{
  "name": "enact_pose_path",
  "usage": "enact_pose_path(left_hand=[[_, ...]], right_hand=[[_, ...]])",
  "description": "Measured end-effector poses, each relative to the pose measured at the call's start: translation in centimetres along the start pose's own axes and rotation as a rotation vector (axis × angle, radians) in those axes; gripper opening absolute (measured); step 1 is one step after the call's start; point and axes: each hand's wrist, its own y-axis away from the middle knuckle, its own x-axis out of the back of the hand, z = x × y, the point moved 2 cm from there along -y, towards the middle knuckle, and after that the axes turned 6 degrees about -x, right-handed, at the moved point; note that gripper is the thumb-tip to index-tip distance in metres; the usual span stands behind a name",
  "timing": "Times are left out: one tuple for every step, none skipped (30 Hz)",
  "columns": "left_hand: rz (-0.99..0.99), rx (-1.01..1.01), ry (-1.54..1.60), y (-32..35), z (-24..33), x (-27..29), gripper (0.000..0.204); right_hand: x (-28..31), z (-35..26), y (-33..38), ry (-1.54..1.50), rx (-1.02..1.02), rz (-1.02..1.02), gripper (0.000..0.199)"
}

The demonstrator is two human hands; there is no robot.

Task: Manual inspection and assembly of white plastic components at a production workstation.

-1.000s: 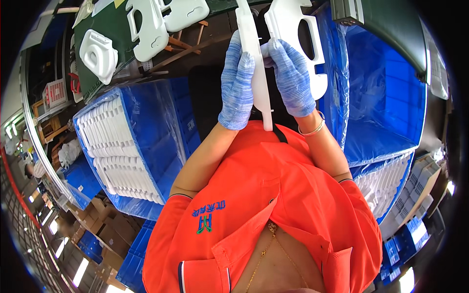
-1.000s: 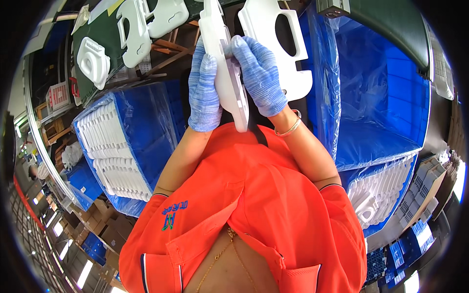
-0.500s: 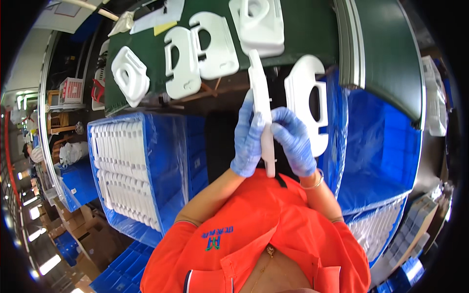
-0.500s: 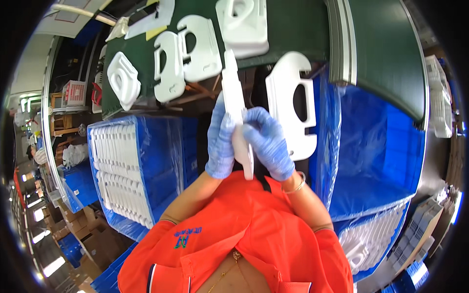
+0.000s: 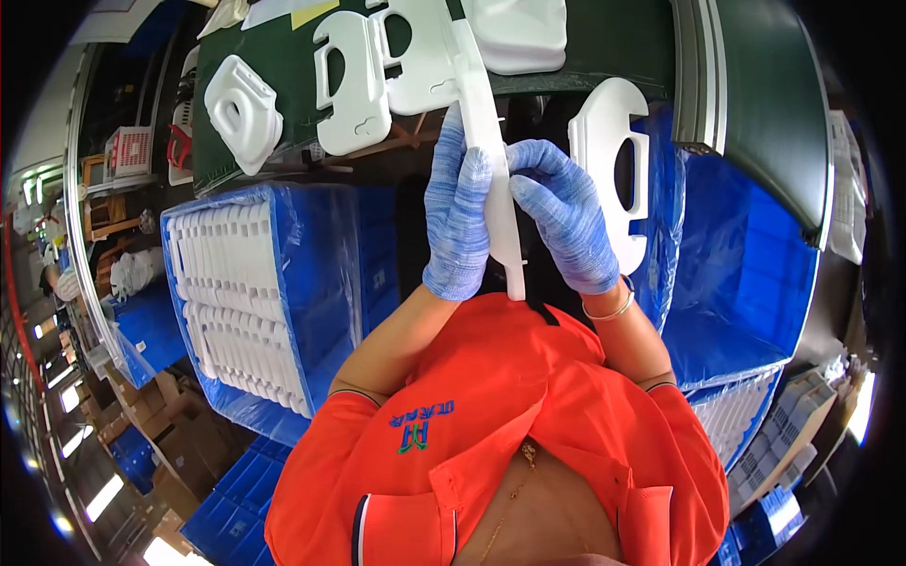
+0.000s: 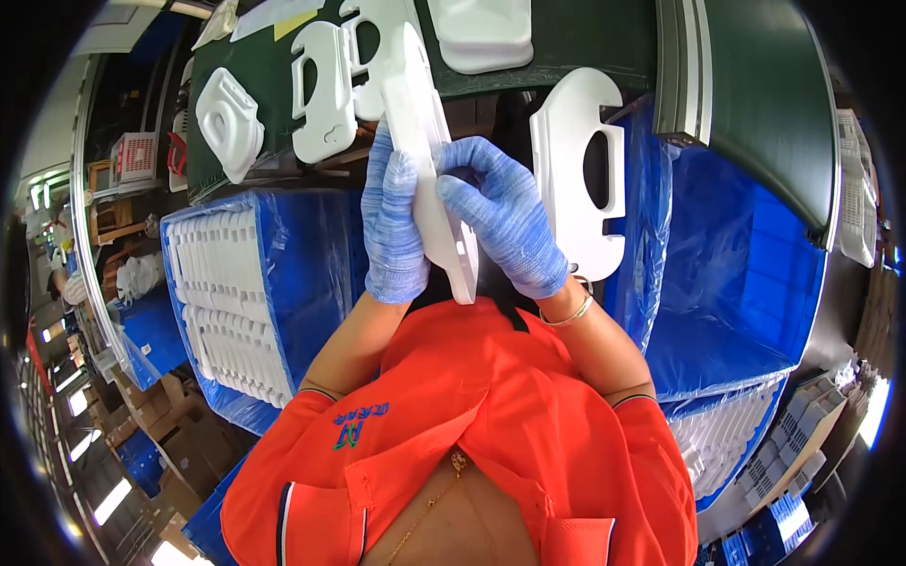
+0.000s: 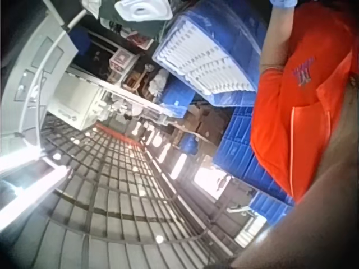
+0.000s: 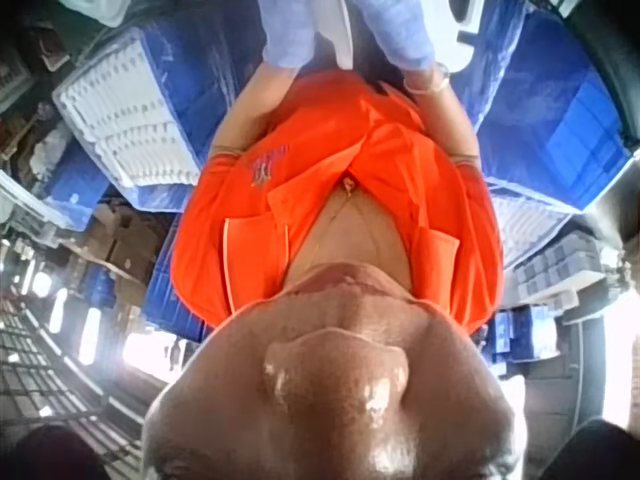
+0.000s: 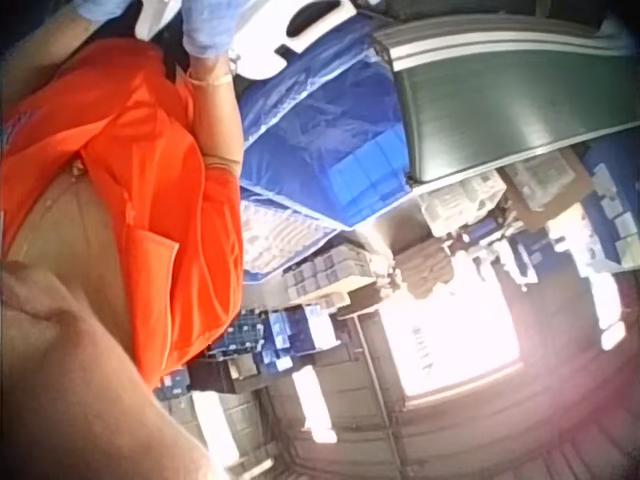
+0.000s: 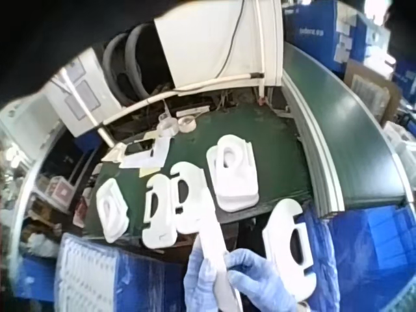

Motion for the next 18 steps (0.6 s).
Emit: enact_pose_path(left_hand=[[-0.006, 0.022, 0.018, -0.1, -0.1, 0.3, 0.062], [-0.013, 0.04, 0.038, -0.2, -0.1, 0.4, 0.062], [-0.02, 0.03, 0.043, -0.4, -0.1, 0.3, 0.062], [-0.026, 0.001, 0.007, -0.2, 0.1, 0.0, 0.062], [-0.034, -0.033, -0.028, 0.0, 0.6, -0.2, 0.062], [-0.085, -0.032, -0.005, -0.3, 0.7, -0.2, 0.062], [-0.049, -0.025, -0.06, -0.4, 1.6, -0.1, 0.061], [-0.014, -0.018, -0.113, -1.1, 2.4, 0.1, 0.06], [-0.03, -0.097, -0.199, -2.2, 3.6, 1.2, 0.06], [-0.049, -0.168, -0.282, -3.2, 5.0, 2.3, 0.059], [-0.048, -0.298, -0.451, -4.5, 5.8, 3.4, 0.057], [-0.046, -0.426, -0.619, -6.2, 6.0, 4.3, 0.056], [-0.003, -0.429, -0.834, -8.1, 5.9, 5.2, 0.054], [0.035, -0.425, -1.042, -10.2, 5.1, 5.8, 0.052], [0.033, -0.433, -1.042, -12.2, 4.4, 6.9, 0.052], [0.032, -0.458, -1.258, -14.3, 3.4, 8.2, 0.051], [0.04, -0.477, -1.481, -16.0, 2.3, 9.7, 0.05], [0.039, -0.484, -1.481, -17.5, 0.6, 10.9, 0.05]], right_hand=[[-0.1, 0.0, -0.1, -0.019, -0.002, -0.025, 0.013], [-0.3, 0.0, -0.1, -0.019, -0.003, -0.026, 0.013], [-0.3, -0.1, -0.3, -0.025, -0.003, -0.017, 0.013], [-0.3, -0.3, -0.5, -0.029, 0.002, -0.009, 0.014], [0.0, 0.1, -0.3, -0.04, -0.014, 0.012, 0.015], [-0.1, -0.3, -0.4, -0.051, -0.044, 0.047, 0.018], [-0.2, -0.8, -0.5, 0.021, 0.02, 0.102, 0.018], [0.0, -1.6, -0.9, 0.091, 0.085, 0.16, 0.019], [0.3, -1.7, -1.1, 0.095, 0.121, 0.188, 0.02], [0.8, -2.0, -1.3, 0.1, 0.143, 0.188, 0.02], [1.6, -2.0, -1.6, 0.169, 0.187, 0.209, 0.019], [2.4, -2.2, -1.8, 0.236, 0.227, 0.235, 0.019], [2.7, -2.6, -1.9, 0.221, 0.232, 0.253, 0.017], [3.5, -2.7, -1.8, 0.226, 0.24, 0.266, 0.017], [4.1, -2.7, -1.7, 0.31, 0.269, 0.307, 0.016], [4.6, -2.7, -1.6, 0.394, 0.299, 0.348, 0.015], [5.0, -2.2, -1.7, 0.44, 0.328, 0.374, 0.013], [5.5, -1.8, -1.6, 0.438, 0.334, 0.375, 0.013]])
